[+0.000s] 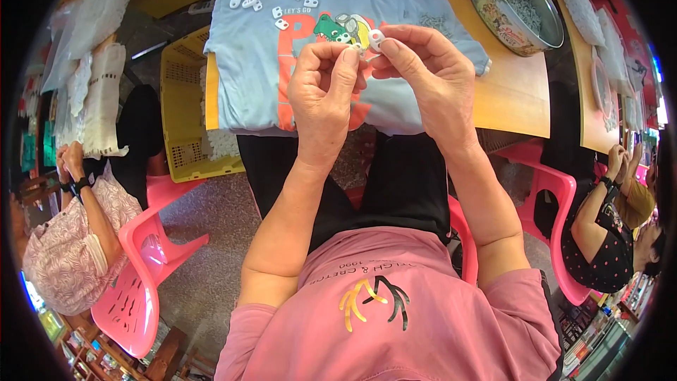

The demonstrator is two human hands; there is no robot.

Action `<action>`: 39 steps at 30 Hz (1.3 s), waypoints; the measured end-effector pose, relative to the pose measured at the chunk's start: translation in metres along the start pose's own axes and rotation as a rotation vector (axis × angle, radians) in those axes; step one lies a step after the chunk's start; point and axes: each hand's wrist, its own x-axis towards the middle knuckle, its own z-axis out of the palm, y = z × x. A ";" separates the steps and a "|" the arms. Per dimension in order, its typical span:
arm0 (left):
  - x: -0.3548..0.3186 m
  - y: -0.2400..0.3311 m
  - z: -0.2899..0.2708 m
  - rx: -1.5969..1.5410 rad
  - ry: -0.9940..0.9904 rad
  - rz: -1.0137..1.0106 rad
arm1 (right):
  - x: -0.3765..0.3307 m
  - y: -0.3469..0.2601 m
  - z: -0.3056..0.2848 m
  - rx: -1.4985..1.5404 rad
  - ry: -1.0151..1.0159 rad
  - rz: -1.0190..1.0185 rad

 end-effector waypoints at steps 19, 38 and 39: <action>0.001 0.003 0.004 0.018 0.034 -0.014 | -0.001 0.007 0.002 -0.285 0.002 -0.174; -0.002 0.000 0.000 0.010 -0.016 0.051 | 0.001 0.001 0.010 -0.152 -0.016 -0.038; -0.001 -0.002 0.000 0.010 -0.018 0.053 | 0.001 -0.001 0.011 -0.098 -0.021 -0.002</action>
